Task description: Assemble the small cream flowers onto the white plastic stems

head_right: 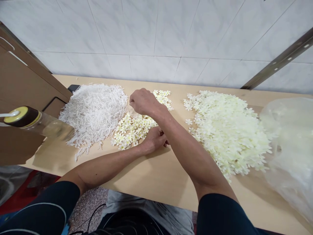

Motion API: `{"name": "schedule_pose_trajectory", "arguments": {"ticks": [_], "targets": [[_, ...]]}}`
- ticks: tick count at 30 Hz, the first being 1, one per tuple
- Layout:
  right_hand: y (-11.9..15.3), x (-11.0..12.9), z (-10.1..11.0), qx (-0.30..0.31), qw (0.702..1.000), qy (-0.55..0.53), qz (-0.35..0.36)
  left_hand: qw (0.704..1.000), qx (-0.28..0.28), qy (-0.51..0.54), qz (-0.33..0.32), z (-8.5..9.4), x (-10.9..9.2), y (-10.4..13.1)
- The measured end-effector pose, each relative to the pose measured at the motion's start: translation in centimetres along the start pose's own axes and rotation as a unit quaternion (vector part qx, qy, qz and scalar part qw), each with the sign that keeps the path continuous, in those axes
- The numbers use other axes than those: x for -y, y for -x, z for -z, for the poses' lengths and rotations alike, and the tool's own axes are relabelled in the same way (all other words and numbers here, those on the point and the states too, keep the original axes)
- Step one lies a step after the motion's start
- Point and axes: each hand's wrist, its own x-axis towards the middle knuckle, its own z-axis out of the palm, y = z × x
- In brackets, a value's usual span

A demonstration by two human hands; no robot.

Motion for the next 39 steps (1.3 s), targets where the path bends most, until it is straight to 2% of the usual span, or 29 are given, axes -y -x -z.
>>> {"name": "schedule_pose_trajectory", "arguments": {"ticks": [3,7,11,14,18,22,23,26,30,34,39], "targets": [[2.8,-0.9,1.7,-0.086,0.992,-0.089,-0.015,0.996,-0.008,0.087,0.015,0.1,-0.2,-0.3],[9.7,-2.5,3.4,-0.183,0.970,-0.130,-0.090,0.978,-0.041,0.200,0.036,0.2,-0.9,-0.5],[16.3,-3.4,2.2,-0.188,0.962,-0.126,-0.151,0.970,-0.058,0.229,0.063,0.2,-1.8,-0.3],[18.8,-3.5,0.2,-0.229,0.962,-0.076,-0.125,0.970,-0.060,0.226,0.073,0.3,-2.0,-0.2],[19.5,-3.5,-1.5,-0.197,0.977,-0.043,-0.064,0.967,-0.058,0.230,0.089,0.4,-1.9,-0.3],[19.1,-3.6,-1.3,-0.286,0.953,-0.044,-0.089,0.963,-0.065,0.242,0.095,0.5,-1.8,-0.4],[19.1,-3.6,-1.2,-0.285,0.953,-0.049,-0.089,0.964,-0.067,0.241,0.095,0.5,-1.8,-0.4],[19.0,-4.0,-1.2,-0.227,0.967,-0.075,-0.089,0.965,-0.070,0.235,0.096,0.5,-1.8,-0.4],[19.2,-5.1,-1.5,-0.236,0.960,-0.070,-0.133,0.965,-0.062,0.237,0.094,0.5,-1.8,-0.4],[19.5,-5.9,-1.8,-0.173,0.974,-0.063,-0.129,0.969,-0.038,0.226,0.097,0.6,-1.8,-0.3],[19.5,-5.4,-1.4,-0.125,0.968,-0.105,-0.192,0.977,-0.033,0.193,0.083,0.4,-1.6,-0.1]]}}
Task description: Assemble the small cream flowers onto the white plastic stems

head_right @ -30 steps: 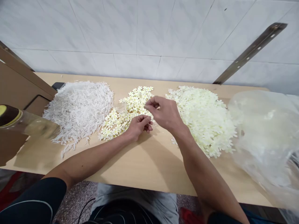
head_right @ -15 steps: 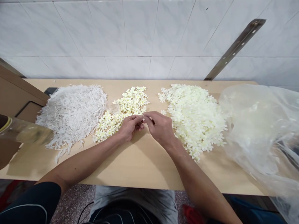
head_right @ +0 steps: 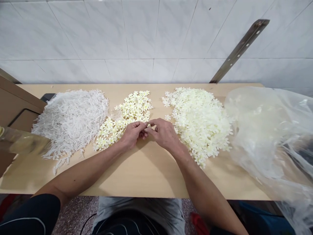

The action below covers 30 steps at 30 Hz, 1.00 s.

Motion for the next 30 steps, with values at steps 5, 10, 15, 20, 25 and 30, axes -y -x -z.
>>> {"name": "schedule_pose_trajectory", "arguments": {"ticks": [5,10,15,20,25,30], "targets": [[-0.2,0.3,1.0,0.064,0.982,-0.138,-0.116,0.999,0.005,-0.028,-0.016,0.1,0.2,0.0],[-0.2,0.2,0.9,0.047,0.963,-0.204,-0.169,0.999,0.041,-0.029,-0.005,0.5,0.2,-0.1],[0.1,0.5,0.2,0.007,0.982,-0.151,-0.115,0.999,0.024,-0.030,0.003,0.4,0.1,0.0],[0.3,0.5,-0.1,-0.005,0.985,-0.135,-0.107,1.000,0.011,-0.018,-0.004,0.2,0.1,0.1],[0.3,0.0,-0.4,-0.001,0.985,-0.141,-0.096,0.999,0.037,-0.002,-0.023,0.5,0.3,-0.1],[0.4,0.0,-0.5,-0.014,0.995,-0.080,-0.057,0.999,0.025,-0.010,-0.044,0.5,0.8,-0.2]]}}
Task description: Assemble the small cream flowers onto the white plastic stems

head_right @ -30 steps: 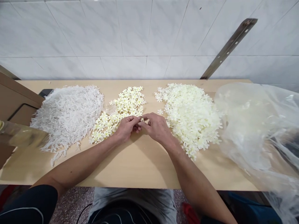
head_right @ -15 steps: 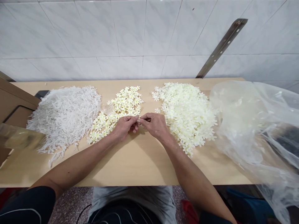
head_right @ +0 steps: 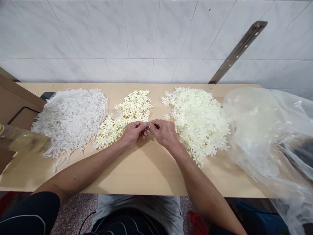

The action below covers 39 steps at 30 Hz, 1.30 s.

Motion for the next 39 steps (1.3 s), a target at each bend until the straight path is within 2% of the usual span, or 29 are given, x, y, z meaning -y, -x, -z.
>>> {"name": "schedule_pose_trajectory", "arguments": {"ticks": [4,8,17,26,30,34,39], "targets": [[0.1,0.7,-0.1,-0.009,0.998,0.051,0.025,1.000,-0.016,-0.011,0.001,-0.2,0.1,0.1],[0.2,0.9,-0.2,-0.021,0.997,0.072,0.018,1.000,-0.015,-0.002,0.005,-0.2,-0.1,0.0],[-0.2,0.3,-0.5,-0.008,0.992,-0.090,-0.084,1.000,-0.019,-0.001,0.009,-0.2,-0.4,-0.1],[-0.8,-0.4,-0.4,0.016,0.975,-0.160,-0.155,0.999,-0.025,-0.046,-0.007,-0.2,0.1,0.0],[-0.8,-0.5,-0.3,0.030,0.973,-0.179,-0.144,0.997,-0.029,-0.073,-0.023,-0.2,0.3,0.1],[-0.7,-0.2,0.0,0.030,0.984,-0.137,-0.113,0.995,-0.027,-0.089,-0.029,-0.3,0.1,0.4],[-0.5,0.1,0.2,0.010,0.990,-0.102,-0.099,0.998,-0.029,-0.056,-0.015,-0.4,0.0,0.3]]}}
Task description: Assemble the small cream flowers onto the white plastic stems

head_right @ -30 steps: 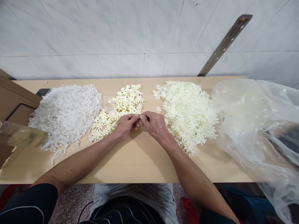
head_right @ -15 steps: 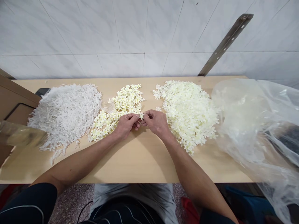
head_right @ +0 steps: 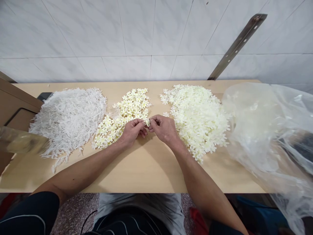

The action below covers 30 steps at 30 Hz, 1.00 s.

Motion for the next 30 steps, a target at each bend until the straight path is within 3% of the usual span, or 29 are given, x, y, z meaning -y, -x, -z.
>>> {"name": "schedule_pose_trajectory", "arguments": {"ticks": [5,12,30], "targets": [[0.1,-0.2,-0.5,-0.003,1.000,0.011,0.020,0.999,-0.010,0.042,-0.002,0.0,-0.1,-0.1],[0.2,-0.9,-0.9,-0.024,0.998,0.042,0.042,0.997,-0.004,-0.032,-0.065,0.1,-0.2,0.2],[0.3,-0.8,-1.1,-0.044,0.982,0.147,0.106,0.999,-0.014,-0.018,-0.044,0.4,-0.1,-0.4]]}}
